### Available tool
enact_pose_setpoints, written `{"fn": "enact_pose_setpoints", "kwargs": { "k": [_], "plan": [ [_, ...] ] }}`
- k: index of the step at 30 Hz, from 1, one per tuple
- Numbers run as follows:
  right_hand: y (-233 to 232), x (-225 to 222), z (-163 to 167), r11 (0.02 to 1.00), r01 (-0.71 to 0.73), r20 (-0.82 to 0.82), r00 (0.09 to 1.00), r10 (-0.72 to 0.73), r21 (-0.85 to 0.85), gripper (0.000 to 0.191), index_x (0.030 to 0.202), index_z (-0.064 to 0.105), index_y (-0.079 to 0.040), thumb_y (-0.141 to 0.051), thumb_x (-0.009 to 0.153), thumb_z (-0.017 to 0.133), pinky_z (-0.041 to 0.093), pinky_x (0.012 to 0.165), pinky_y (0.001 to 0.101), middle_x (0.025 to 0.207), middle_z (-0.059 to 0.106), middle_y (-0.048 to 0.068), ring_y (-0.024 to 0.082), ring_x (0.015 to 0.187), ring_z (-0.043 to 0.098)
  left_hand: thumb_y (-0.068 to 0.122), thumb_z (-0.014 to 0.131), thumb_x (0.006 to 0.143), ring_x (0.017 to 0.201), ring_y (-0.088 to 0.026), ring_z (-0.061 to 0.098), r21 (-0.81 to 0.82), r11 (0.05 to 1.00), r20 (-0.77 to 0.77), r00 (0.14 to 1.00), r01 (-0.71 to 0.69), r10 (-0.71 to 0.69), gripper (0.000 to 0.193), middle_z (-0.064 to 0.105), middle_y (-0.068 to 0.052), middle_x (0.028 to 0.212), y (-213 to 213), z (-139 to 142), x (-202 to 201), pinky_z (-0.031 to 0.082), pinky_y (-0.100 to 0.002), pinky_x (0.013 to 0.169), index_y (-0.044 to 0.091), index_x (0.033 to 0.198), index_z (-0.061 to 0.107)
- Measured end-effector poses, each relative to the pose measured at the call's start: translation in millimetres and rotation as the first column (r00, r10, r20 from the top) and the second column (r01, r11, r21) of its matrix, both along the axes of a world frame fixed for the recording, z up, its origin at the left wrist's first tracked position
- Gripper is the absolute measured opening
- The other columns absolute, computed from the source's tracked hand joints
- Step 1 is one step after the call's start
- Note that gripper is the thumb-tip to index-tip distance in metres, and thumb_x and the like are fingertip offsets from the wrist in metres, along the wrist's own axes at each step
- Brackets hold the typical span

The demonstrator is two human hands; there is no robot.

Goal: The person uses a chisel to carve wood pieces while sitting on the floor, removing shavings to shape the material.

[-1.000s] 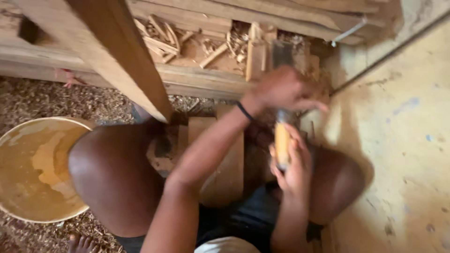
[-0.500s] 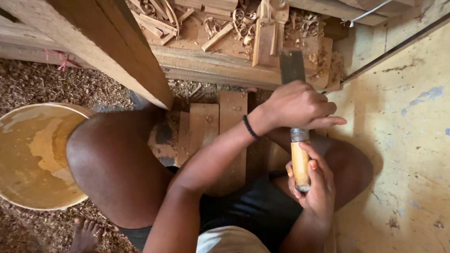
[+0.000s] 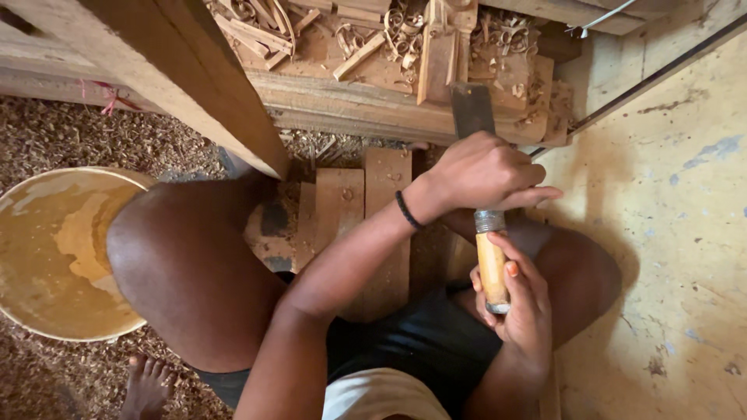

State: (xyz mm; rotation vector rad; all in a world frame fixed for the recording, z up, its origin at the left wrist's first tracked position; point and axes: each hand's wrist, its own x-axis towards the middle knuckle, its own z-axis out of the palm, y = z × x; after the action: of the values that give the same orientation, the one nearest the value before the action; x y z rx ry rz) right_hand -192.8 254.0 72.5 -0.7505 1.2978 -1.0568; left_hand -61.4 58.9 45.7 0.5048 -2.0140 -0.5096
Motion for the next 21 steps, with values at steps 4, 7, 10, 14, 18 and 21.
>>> {"fn": "enact_pose_setpoints", "kwargs": {
  "k": [4, 7, 10, 14, 18, 21],
  "plan": [
    [-3.0, -2.4, -1.6, 0.998, -0.034, -0.019, 0.999, 0.035, 0.043, 0.060, 0.147, 0.051, -0.007, -0.045, 0.101, 0.053, 0.034, 0.035, 0.0230, 0.080, 0.059, 0.019, 0.012, 0.039, 0.044, 0.049, 0.065, 0.096, 0.049, -0.034, 0.062, 0.107, 0.994, 0.028, 0.999, -0.025, 0.023, 0.048, 0.062, -0.008, 0.057, -1.5, -1.1, 0.5, 0.049, -0.045, 0.047, 0.012, 0.064, 0.065],
    [-4.4, -2.6, -3.1, 0.995, -0.090, -0.033, 0.995, 0.091, 0.047, 0.057, 0.147, 0.051, -0.006, -0.043, 0.102, 0.051, 0.036, 0.036, 0.0231, 0.081, 0.059, 0.018, 0.012, 0.041, 0.045, 0.049, 0.065, 0.095, 0.050, -0.036, 0.062, 0.114, 0.993, 0.005, 0.999, -0.036, 0.035, 0.050, 0.061, -0.010, 0.055, -2.4, -1.7, 2.7, 0.049, -0.047, 0.048, 0.011, 0.062, 0.063],
    [-5.7, 1.7, -4.3, 0.994, -0.110, -0.040, 0.993, 0.111, 0.008, 0.052, 0.145, 0.050, -0.006, -0.039, 0.103, 0.050, 0.039, 0.036, 0.0239, 0.082, 0.059, 0.018, 0.013, 0.043, 0.047, 0.049, 0.067, 0.093, 0.052, -0.037, 0.061, 0.145, 0.989, 0.013, 1.000, -0.023, 0.022, 0.052, 0.061, -0.013, 0.055, -3.2, -1.4, 6.0, 0.048, -0.047, 0.049, 0.010, 0.059, 0.061],
    [-7.8, 9.9, -1.2, 0.991, -0.133, -0.086, 0.987, 0.135, 0.031, 0.047, 0.144, 0.051, -0.008, -0.034, 0.104, 0.050, 0.040, 0.037, 0.0239, 0.083, 0.060, 0.016, 0.013, 0.046, 0.049, 0.046, 0.066, 0.095, 0.055, -0.036, 0.062, 0.203, 0.979, -0.020, 1.000, -0.015, 0.019, 0.050, 0.061, -0.012, 0.059, -3.9, -0.7, 9.0, 0.049, -0.047, 0.053, 0.010, 0.062, 0.061],
    [-10.0, 14.3, 6.5, 0.987, -0.124, -0.121, 0.983, 0.136, 0.101, 0.045, 0.142, 0.053, -0.009, -0.032, 0.104, 0.050, 0.039, 0.038, 0.0247, 0.083, 0.060, 0.016, 0.014, 0.045, 0.049, 0.042, 0.067, 0.095, 0.056, -0.036, 0.062, 0.223, 0.975, -0.052, 0.998, -0.008, 0.020, 0.048, 0.062, -0.012, 0.060, -7.8, -1.7, 6.8, 0.048, -0.048, 0.054, 0.009, 0.062, 0.061],
    [-10.4, 16.4, 11.5, 0.985, -0.134, -0.157, 0.976, 0.150, 0.109, 0.043, 0.140, 0.053, -0.010, -0.033, 0.104, 0.049, 0.038, 0.037, 0.0241, 0.081, 0.060, 0.015, 0.014, 0.043, 0.048, 0.040, 0.068, 0.095, 0.057, -0.037, 0.063, 0.229, 0.974, -0.040, 0.999, -0.005, 0.014, 0.046, 0.062, -0.013, 0.060, -10.4, -4.4, 5.8, 0.048, -0.049, 0.055, 0.009, 0.063, 0.061]
  ]
}}
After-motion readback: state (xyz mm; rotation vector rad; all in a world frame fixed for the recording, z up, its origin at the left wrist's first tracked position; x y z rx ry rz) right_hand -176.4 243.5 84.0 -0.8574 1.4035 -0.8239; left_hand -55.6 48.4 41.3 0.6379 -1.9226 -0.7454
